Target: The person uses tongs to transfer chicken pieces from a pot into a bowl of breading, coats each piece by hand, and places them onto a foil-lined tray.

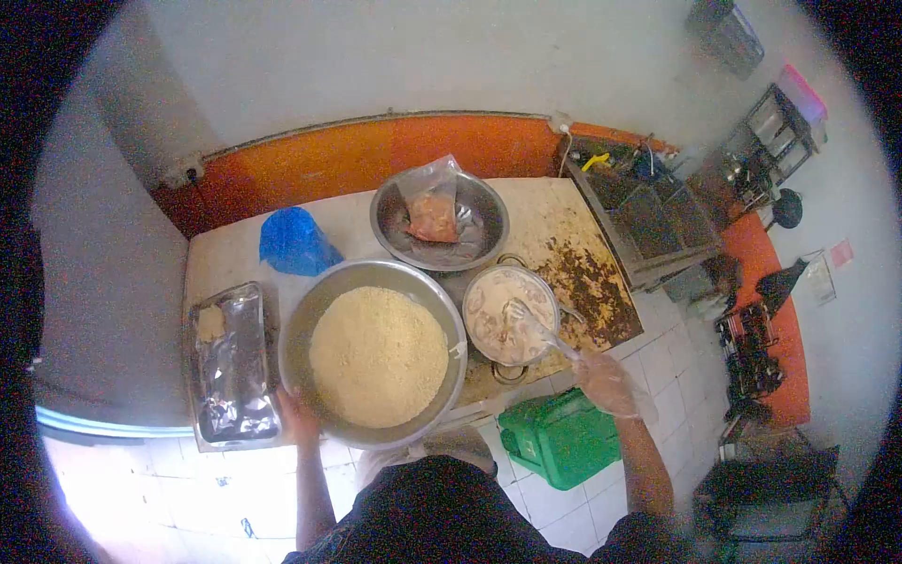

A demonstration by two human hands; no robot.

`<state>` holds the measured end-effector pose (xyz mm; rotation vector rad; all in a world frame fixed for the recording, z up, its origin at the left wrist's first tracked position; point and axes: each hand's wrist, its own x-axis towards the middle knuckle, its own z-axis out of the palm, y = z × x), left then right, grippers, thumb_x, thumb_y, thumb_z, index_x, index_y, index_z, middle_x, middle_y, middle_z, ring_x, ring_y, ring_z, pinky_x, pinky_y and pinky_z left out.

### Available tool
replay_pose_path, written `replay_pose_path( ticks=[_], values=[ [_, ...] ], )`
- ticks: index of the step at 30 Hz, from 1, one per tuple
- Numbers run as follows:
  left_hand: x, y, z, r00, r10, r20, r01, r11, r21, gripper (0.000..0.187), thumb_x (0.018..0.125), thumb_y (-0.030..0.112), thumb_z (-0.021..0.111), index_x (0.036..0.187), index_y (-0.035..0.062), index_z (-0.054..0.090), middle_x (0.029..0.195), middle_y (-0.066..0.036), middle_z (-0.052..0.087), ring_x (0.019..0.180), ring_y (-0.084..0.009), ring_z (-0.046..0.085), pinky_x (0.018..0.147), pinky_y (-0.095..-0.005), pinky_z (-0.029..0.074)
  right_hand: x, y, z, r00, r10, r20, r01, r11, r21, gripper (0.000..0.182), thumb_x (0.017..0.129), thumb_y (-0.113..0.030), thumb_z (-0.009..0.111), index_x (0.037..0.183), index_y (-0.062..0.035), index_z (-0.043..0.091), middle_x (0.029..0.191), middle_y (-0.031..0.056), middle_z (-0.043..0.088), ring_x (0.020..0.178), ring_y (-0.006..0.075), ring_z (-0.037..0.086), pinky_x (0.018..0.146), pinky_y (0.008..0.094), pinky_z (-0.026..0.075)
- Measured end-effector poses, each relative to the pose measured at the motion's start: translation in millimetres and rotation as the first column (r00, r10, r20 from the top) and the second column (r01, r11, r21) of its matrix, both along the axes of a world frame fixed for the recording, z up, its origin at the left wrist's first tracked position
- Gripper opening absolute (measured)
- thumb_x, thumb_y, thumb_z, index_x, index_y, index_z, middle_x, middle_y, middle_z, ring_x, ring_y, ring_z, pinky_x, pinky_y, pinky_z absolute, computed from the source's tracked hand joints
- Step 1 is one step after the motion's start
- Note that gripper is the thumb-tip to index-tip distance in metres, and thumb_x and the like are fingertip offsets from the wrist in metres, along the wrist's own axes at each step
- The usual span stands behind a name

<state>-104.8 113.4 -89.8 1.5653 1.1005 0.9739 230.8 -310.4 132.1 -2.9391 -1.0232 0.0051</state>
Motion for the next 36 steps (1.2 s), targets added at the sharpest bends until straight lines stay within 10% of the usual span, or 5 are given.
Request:
replay_pose_path(
  ticks=[10, 20, 23, 26, 36],
  values=[
    [0.7, 1.9, 14.4, 0.989, -0.056, -0.135, 0.052, 0.998, -0.032, 0.042, 0.099, 0.019, 0.044, 0.13, -0.007, 0.037, 0.122, -0.026, 0.05, 0.113, -0.0353, 0.049, 0.097, -0.0383, 0.037, -54.9, 15.2, 14.2, 0.711, -0.315, -0.629, 0.601, 0.737, 0.31, 0.027, 0.094, -0.028, 0.052, 0.093, -0.0015, 0.055, 0.07, 0.0127, 0.045, 0.067, 0.0219, 0.046, 0.063, 0.0387, 0.04],
    [7.9, -5.3, 45.8, 0.985, -0.026, -0.173, 0.027, 1.0, 0.003, 0.039, 0.099, 0.023, 0.043, 0.127, -0.0035, 0.04, 0.119, -0.023, 0.051, 0.11, -0.0341, 0.05, 0.096, -0.0396, 0.037, -59.9, 11.2, 73.1, 0.943, -0.243, -0.228, 0.319, 0.855, 0.408, 0.025, 0.096, -0.025, 0.048, 0.091, 0.0, 0.053, 0.066, 0.0134, 0.043, 0.063, 0.0189, 0.043, 0.059, 0.0391, 0.039],
    [3.1, 7.3, -3.2, 0.98, -0.035, 0.194, 0.066, 0.986, -0.153, 0.04, 0.099, 0.023, 0.043, 0.129, -0.0035, 0.039, 0.12, -0.023, 0.051, 0.11, -0.0343, 0.05, 0.096, -0.0395, 0.037, -71.5, 24.8, 120.4, 0.929, -0.317, -0.189, 0.368, 0.836, 0.407, 0.015, 0.095, -0.017, 0.048, 0.091, -0.003, 0.052, 0.066, 0.0149, 0.045, 0.059, 0.0264, 0.044, 0.058, 0.0417, 0.038],
    [-0.8, 9.3, -10.9, 0.993, -0.033, 0.111, 0.048, 0.99, -0.133, 0.04, 0.099, 0.022, 0.043, 0.129, -0.0037, 0.039, 0.12, -0.023, 0.05, 0.11, -0.0341, 0.05, 0.096, -0.0392, 0.037, -72.2, 21.8, 111.7, 0.958, -0.288, 0.007, 0.261, 0.877, 0.404, 0.022, 0.096, -0.022, 0.046, 0.092, -0.0013, 0.052, 0.067, 0.0221, 0.054, 0.061, 0.0428, 0.052, 0.056, 0.048, 0.04],
    [-1.8, 4.0, -1.3, 0.994, -0.021, -0.111, 0.017, 0.999, -0.045, 0.04, 0.099, 0.021, 0.044, 0.13, -0.0044, 0.039, 0.122, -0.024, 0.05, 0.111, -0.0355, 0.05, 0.098, -0.039, 0.036, -72.4, 29.8, 62.7, 0.934, -0.289, -0.209, 0.345, 0.879, 0.328, 0.022, 0.095, -0.023, 0.047, 0.097, -0.0021, 0.053, 0.075, 0.0256, 0.058, 0.073, 0.0468, 0.056, 0.063, 0.0523, 0.041]
  ],
)
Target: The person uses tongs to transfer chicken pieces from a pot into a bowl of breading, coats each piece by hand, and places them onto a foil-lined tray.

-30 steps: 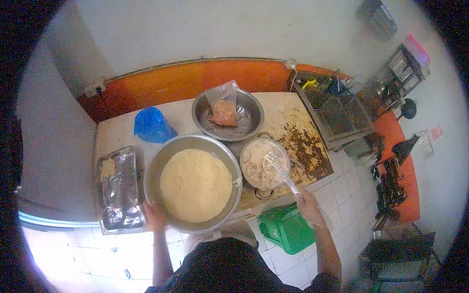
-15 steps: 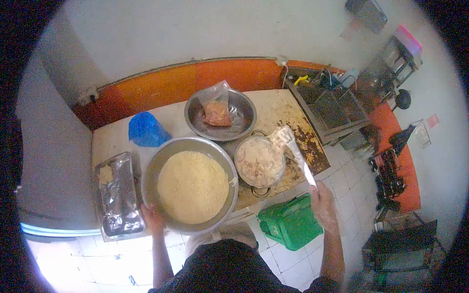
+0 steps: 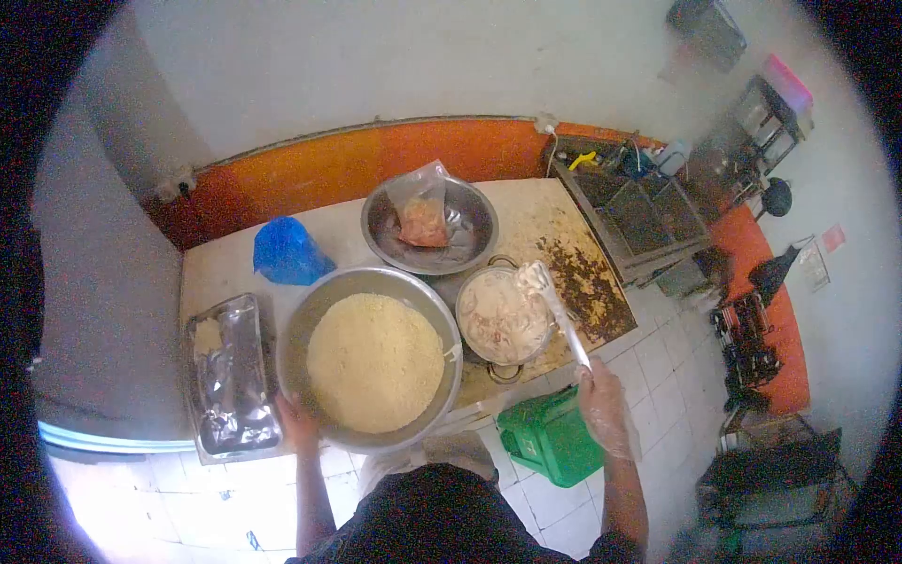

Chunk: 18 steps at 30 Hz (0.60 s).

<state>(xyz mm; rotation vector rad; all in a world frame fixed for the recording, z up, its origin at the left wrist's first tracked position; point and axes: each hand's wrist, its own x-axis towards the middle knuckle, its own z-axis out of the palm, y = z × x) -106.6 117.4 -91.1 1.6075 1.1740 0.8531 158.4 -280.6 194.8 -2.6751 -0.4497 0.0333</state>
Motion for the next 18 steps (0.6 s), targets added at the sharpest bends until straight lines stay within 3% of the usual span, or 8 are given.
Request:
replay_pose_path(
  ticks=[3, 6, 8, 10, 12, 18],
  values=[
    [-3.2, 5.0, -22.5, 0.999, -0.029, 0.027, 0.029, 1.0, 0.007, 0.042, 0.099, 0.021, 0.044, 0.13, -0.0056, 0.038, 0.125, -0.025, 0.049, 0.113, -0.035, 0.049, 0.099, -0.0384, 0.035, -4.6, 2.8, 33.1, 0.998, -0.025, 0.061, 0.027, 0.999, -0.036, 0.023, 0.095, -0.024, 0.047, 0.096, -0.002, 0.052, 0.075, 0.0251, 0.057, 0.074, 0.0465, 0.056, 0.064, 0.0522, 0.042],
    [7.2, -5.8, 31.3, 0.999, -0.037, 0.04, 0.039, 0.999, -0.038, 0.043, 0.099, 0.019, 0.044, 0.132, -0.0069, 0.036, 0.127, -0.024, 0.047, 0.115, -0.0326, 0.049, 0.1, -0.0367, 0.035, -9.7, 9.8, 45.6, 0.991, -0.073, 0.112, 0.078, 0.996, -0.044, 0.023, 0.095, -0.024, 0.047, 0.096, -0.002, 0.052, 0.075, 0.0251, 0.057, 0.074, 0.046, 0.057, 0.064, 0.0521, 0.041],
    [14.0, -12.1, 59.7, 0.995, -0.009, 0.1, 0.022, 0.991, -0.13, 0.042, 0.099, 0.017, 0.043, 0.132, -0.0065, 0.034, 0.126, -0.023, 0.048, 0.115, -0.0294, 0.049, 0.099, -0.0356, 0.036, -6.7, 9.3, 24.3, 0.993, -0.065, 0.101, 0.069, 0.997, -0.035, 0.023, 0.095, -0.024, 0.047, 0.095, -0.0018, 0.052, 0.075, 0.0252, 0.058, 0.074, 0.0458, 0.057, 0.064, 0.0522, 0.041],
    [8.5, -6.8, 36.4, 0.99, -0.046, 0.136, 0.055, 0.996, -0.068, 0.041, 0.099, 0.017, 0.043, 0.132, -0.0061, 0.034, 0.125, -0.023, 0.048, 0.114, -0.0283, 0.049, 0.099, -0.035, 0.036, -4.4, 8.5, 4.0, 0.995, -0.044, 0.091, 0.046, 0.999, -0.026, 0.023, 0.095, -0.024, 0.047, 0.095, -0.0016, 0.053, 0.076, 0.0252, 0.058, 0.074, 0.0456, 0.057, 0.064, 0.0524, 0.041],
    [2.4, -6.0, 16.5, 0.986, -0.057, 0.159, 0.059, 0.998, -0.01, 0.04, 0.099, 0.016, 0.043, 0.132, -0.0056, 0.034, 0.124, -0.022, 0.049, 0.114, -0.0271, 0.049, 0.098, -0.0344, 0.036, -8.4, 15.0, -6.6, 0.993, 0.004, 0.119, -0.003, 1.0, -0.012, 0.02, 0.095, -0.02, 0.049, 0.087, -0.0013, 0.049, 0.065, 0.024, 0.048, 0.06, 0.0412, 0.05, 0.056, 0.0461, 0.038],
    [2.6, -2.2, -15.0, 0.998, 0.036, 0.061, -0.034, 0.999, -0.024, 0.04, 0.098, 0.018, 0.046, 0.13, -0.0052, 0.038, 0.12, -0.023, 0.05, 0.108, -0.0324, 0.051, 0.094, -0.0381, 0.039, -37.5, 38.2, 34.1, 0.998, 0.063, -0.029, -0.063, 0.998, 0.026, 0.017, 0.094, -0.018, 0.049, 0.089, -0.0016, 0.051, 0.063, 0.0219, 0.047, 0.056, 0.0355, 0.046, 0.055, 0.0427, 0.038]
  ],
)
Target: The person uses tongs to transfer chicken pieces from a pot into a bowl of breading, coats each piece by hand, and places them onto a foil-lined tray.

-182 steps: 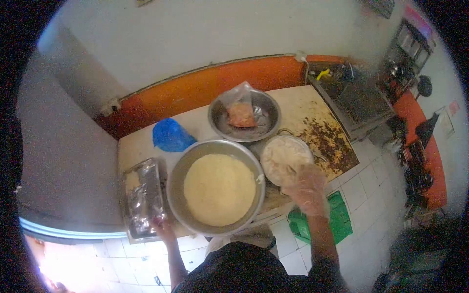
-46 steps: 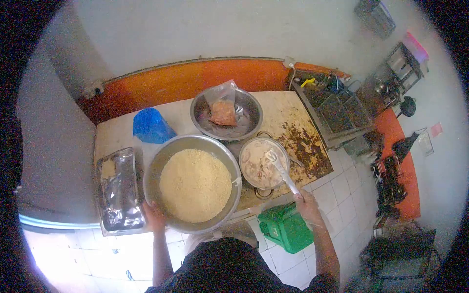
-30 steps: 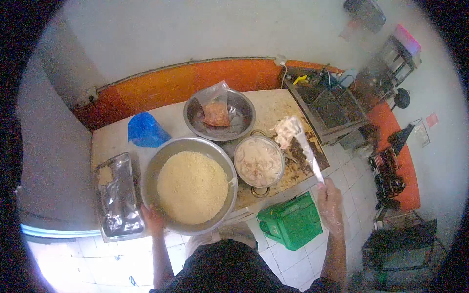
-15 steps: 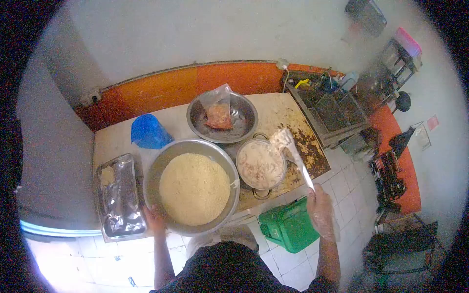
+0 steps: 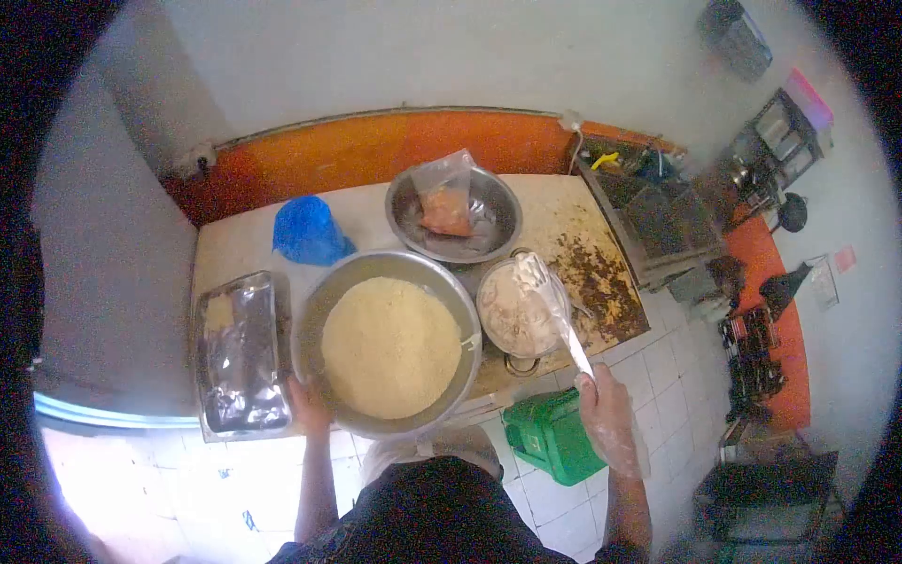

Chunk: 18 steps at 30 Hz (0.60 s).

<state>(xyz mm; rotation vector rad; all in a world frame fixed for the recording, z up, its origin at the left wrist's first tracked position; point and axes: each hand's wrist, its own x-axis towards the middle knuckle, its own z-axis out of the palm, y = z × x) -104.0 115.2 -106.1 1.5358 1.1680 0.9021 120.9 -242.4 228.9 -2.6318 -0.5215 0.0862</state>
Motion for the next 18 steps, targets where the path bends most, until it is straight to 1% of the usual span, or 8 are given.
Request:
replay_pose_path(
  ticks=[7, 8, 10, 12, 14, 15, 16, 18],
  values=[
    [8.5, -6.5, 21.7, 0.996, 0.052, -0.068, -0.04, 0.986, 0.16, 0.041, 0.097, 0.019, 0.048, 0.129, -0.0048, 0.039, 0.12, -0.025, 0.049, 0.109, -0.0353, 0.05, 0.093, -0.0413, 0.038, -41.4, 58.0, 3.3, 0.936, 0.189, -0.298, -0.178, 0.982, 0.062, 0.02, 0.094, -0.021, 0.052, 0.09, -0.0021, 0.051, 0.066, 0.0188, 0.05, 0.056, 0.0326, 0.046, 0.055, 0.0425, 0.039],
    [7.0, -4.7, 24.2, 0.996, 0.055, -0.069, -0.044, 0.986, 0.159, 0.041, 0.097, 0.019, 0.048, 0.129, -0.0048, 0.039, 0.12, -0.025, 0.049, 0.109, -0.0353, 0.05, 0.093, -0.0413, 0.038, -41.1, 65.8, -16.4, 0.926, 0.232, -0.299, -0.234, 0.972, 0.028, 0.02, 0.094, -0.022, 0.053, 0.09, -0.0022, 0.051, 0.07, 0.0207, 0.053, 0.064, 0.0373, 0.051, 0.058, 0.0456, 0.04],
    [3.1, -3.2, 37.0, 0.996, -0.092, 0.011, 0.092, 0.996, -0.018, 0.041, 0.096, 0.019, 0.048, 0.128, -0.0054, 0.04, 0.12, -0.025, 0.048, 0.11, -0.0362, 0.049, 0.094, -0.0425, 0.038, -38.3, 73.1, -48.1, 0.912, 0.277, -0.302, -0.294, 0.956, -0.011, 0.02, 0.094, -0.022, 0.053, 0.091, -0.0024, 0.052, 0.075, 0.0226, 0.055, 0.071, 0.042, 0.056, 0.06, 0.0488, 0.041],
    [7.7, -2.7, 22.4, 0.995, -0.066, 0.078, 0.069, 0.997, -0.026, 0.038, 0.096, 0.018, 0.048, 0.125, -0.0046, 0.041, 0.117, -0.025, 0.049, 0.109, -0.0385, 0.049, 0.093, -0.0444, 0.038, -36.5, 79.4, -67.4, 0.908, 0.404, -0.11, -0.414, 0.905, -0.099, 0.02, 0.093, -0.023, 0.054, 0.091, -0.0028, 0.052, 0.076, 0.0229, 0.056, 0.073, 0.0425, 0.057, 0.061, 0.0498, 0.042],
    [11.6, -3.5, 5.5, 0.998, 0.045, 0.048, -0.052, 0.988, 0.145, 0.033, 0.095, 0.017, 0.047, 0.121, -0.0027, 0.044, 0.115, -0.025, 0.05, 0.106, -0.0404, 0.049, 0.091, -0.0458, 0.039, -36.3, 83.0, -52.1, 0.932, 0.347, -0.108, -0.358, 0.926, -0.121, 0.019, 0.093, -0.021, 0.054, 0.09, -0.0022, 0.053, 0.076, 0.0228, 0.056, 0.074, 0.0424, 0.057, 0.062, 0.0503, 0.043],
    [13.0, -8.1, 39.7, 0.991, 0.077, -0.105, -0.06, 0.986, 0.153, 0.033, 0.095, 0.016, 0.047, 0.121, -0.0026, 0.044, 0.114, -0.025, 0.05, 0.106, -0.0417, 0.049, 0.09, -0.0471, 0.039, -35.1, 80.5, -42.6, 0.957, 0.271, -0.105, -0.285, 0.948, -0.145, 0.018, 0.093, -0.02, 0.053, 0.09, -0.0017, 0.053, 0.076, 0.0227, 0.056, 0.074, 0.0422, 0.058, 0.062, 0.0508, 0.043],
    [11.6, -8.4, 52.0, 0.991, 0.079, -0.108, -0.063, 0.987, 0.147, 0.033, 0.095, 0.016, 0.047, 0.121, -0.0026, 0.044, 0.114, -0.025, 0.05, 0.106, -0.0417, 0.049, 0.09, -0.0471, 0.039, -32.4, 72.8, -36.1, 0.956, 0.273, -0.109, -0.288, 0.946, -0.15, 0.018, 0.093, -0.02, 0.053, 0.09, -0.0017, 0.053, 0.076, 0.0227, 0.056, 0.074, 0.0422, 0.058, 0.062, 0.0508, 0.043],
    [11.4, -9.5, 62.2, 0.995, 0.012, -0.1, -0.004, 0.997, 0.077, 0.036, 0.094, 0.016, 0.047, 0.123, -0.0046, 0.043, 0.116, -0.026, 0.05, 0.108, -0.0417, 0.048, 0.091, -0.0463, 0.039, -22.7, 50.9, -24.2, 0.875, 0.351, 0.334, -0.285, 0.93, -0.231, 0.014, 0.091, -0.015, 0.053, 0.1, -0.0047, 0.056, 0.079, 0.0206, 0.059, 0.078, 0.037, 0.059, 0.062, 0.048, 0.044]
  ],
)
